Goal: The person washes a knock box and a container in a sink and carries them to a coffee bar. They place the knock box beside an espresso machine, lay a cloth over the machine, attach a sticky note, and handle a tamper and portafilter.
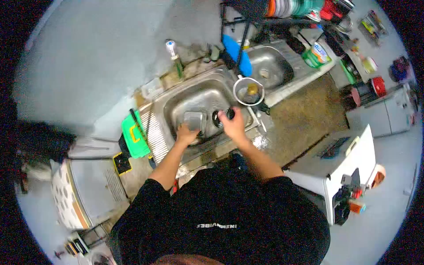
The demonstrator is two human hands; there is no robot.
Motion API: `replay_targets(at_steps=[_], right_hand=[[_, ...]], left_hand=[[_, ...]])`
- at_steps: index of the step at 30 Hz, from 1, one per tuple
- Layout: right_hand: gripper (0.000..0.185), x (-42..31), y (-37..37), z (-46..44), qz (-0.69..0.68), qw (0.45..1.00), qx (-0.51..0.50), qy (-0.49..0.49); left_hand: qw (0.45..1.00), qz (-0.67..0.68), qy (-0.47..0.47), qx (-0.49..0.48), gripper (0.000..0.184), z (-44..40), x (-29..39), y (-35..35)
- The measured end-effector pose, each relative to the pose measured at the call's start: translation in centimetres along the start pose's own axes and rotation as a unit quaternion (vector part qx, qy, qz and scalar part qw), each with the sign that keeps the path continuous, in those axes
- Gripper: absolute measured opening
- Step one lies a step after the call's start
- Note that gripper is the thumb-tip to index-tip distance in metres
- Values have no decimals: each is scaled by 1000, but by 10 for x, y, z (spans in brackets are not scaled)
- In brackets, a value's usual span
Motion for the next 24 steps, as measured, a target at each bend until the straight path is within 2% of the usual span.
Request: replay_targets(at_steps=[1,3,4,5,7,10,13,14,17,18,19,20,21,22,23,24], right_hand=[[72,11,6,16,-17,1000,-9,-2],[73,40,15,39,-36,998,-10,-41],[76,65,16,41,-77,994,-46,-54],[77,43,37,50,-102,986,-89,-97],[77,27,62,58,-36,995,-67,-65],[75,51,80,59,-4,997,-17,-80],[76,44,98,62,-16,994,15,-106],[76,53,100,63,-29,994,25,-106],[77,58,105,63,-82,988,24,-125],[78,71,102,61,-94,986,19,-138],[79,77,100,59,-107,983,14,-151],[88,83,99,60,-98,980,12,-171],[91,80,96,58,-89,977,8,-193],[95,73,94,57,-79,973,4,-215],[98,67,93,54,-69,969,1,-235],[104,82,80,42,-122,965,-28,-230]], left_hand=[[999,-37,8,-34,122,1,14,1],[995,-89,35,19,133,11,39,1],[992,-111,8,56,144,-16,24,-21],[994,-90,0,63,150,-24,30,-27],[987,-141,35,74,156,-45,28,-45],[975,-170,147,0,154,-59,31,-44],[978,-99,181,-29,154,-51,46,-21],[983,-73,171,-1,148,-56,42,-18],[986,135,77,65,141,-87,14,-20],[936,348,9,49,123,-107,-5,-32],[893,441,65,-53,103,-91,3,-16],[836,511,138,-143,87,-73,12,2],[781,566,113,-239,78,-55,23,20],[765,590,107,-234,75,-48,21,28],[727,630,86,-258,76,-40,20,37],[686,667,64,-283,77,-30,19,46]])
Point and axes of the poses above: each hand's wrist, its own z-axis away from the middle knuckle, its own y-axis out of the back of the hand, x = y × z, the point moved 3 cm from there along -z, towards the middle knuckle, and after that the axes turned 1 degree about -x, right-handed, at the moved point
